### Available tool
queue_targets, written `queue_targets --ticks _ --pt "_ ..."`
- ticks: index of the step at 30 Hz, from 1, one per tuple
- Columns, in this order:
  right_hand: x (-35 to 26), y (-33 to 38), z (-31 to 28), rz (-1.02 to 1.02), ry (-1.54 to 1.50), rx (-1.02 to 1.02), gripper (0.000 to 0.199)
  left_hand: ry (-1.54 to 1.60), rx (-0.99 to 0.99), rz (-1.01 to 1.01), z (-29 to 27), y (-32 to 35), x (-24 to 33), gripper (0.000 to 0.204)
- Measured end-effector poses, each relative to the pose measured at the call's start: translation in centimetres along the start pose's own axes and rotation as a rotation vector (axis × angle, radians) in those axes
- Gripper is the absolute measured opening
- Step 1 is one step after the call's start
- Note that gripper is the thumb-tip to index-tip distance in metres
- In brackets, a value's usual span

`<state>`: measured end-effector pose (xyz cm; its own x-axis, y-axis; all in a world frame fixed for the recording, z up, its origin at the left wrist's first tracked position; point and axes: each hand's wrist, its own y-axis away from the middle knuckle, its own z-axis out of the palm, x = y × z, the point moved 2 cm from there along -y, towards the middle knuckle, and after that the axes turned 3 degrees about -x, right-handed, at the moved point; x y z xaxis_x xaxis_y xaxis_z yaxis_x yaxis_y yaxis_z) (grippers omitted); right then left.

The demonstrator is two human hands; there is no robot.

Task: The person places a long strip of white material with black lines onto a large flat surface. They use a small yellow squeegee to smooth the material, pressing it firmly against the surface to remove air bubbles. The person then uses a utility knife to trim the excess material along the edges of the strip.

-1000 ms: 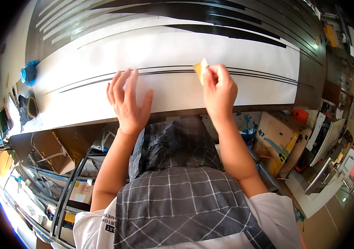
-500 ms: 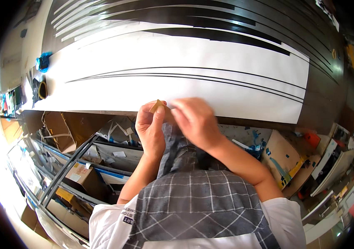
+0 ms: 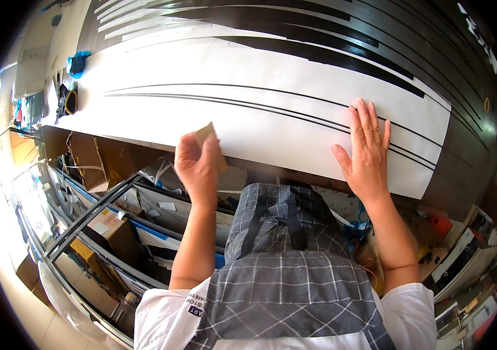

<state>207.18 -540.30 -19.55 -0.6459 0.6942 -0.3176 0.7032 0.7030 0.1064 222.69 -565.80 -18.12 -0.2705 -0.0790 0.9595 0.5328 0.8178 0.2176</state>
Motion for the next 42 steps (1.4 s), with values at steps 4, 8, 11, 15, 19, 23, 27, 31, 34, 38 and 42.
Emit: queue_targets --ticks 4,8,11,15,19,23,27,31,34,38,42 --pt "-1.0 -0.2 0.2 -0.004 -0.048 0.033 0.073 -0.081 -0.152 -0.033 3.0 -0.6 1.0 0.012" --pt "-1.6 0.1 0.6 -0.023 -0.03 0.08 0.072 -0.494 -0.175 0.326 8.3 -1.6 2.2 0.02" --pt "-3.1 0.2 0.5 -0.003 -0.025 0.096 0.07 -0.793 -0.136 0.51 9.4 -3.0 3.4 0.026" --pt "-3.5 0.3 0.6 0.0 -0.031 0.094 0.068 -1.006 -0.001 0.534 6.2 -5.9 2.0 0.031" --pt "-5.2 0.4 0.2 0.014 -0.05 0.115 0.067 -0.939 0.156 0.278 0.4 -8.5 2.9 0.026" --pt "-6.8 0.3 0.4 0.016 -0.042 0.132 0.065 -0.641 -0.104 0.326 2.5 -5.6 3.3 0.027" --pt "-7.4 0.5 -0.1 0.017 -0.037 0.132 0.063 -0.935 -0.027 0.526 1.2 -6.6 3.1 0.028" --pt "-8.7 0.8 -0.6 0.019 -0.042 0.151 0.061 -0.923 0.118 0.444 -3.9 -9.1 3.6 0.031" --pt "-9.3 0.7 -0.5 0.019 -0.04 0.166 0.06 -0.684 -0.005 0.441 -1.1 -6.5 3.0 0.031" --pt "-10.0 1.2 -0.8 0.012 -0.039 0.16 0.06 -0.853 -0.071 0.563 -0.4 -5.4 4.0 0.029" --pt "-10.0 1.4 -1.0 0.019 -0.047 0.167 0.059 -1.001 0.061 0.602 -3.4 -7.7 3.9 0.03"
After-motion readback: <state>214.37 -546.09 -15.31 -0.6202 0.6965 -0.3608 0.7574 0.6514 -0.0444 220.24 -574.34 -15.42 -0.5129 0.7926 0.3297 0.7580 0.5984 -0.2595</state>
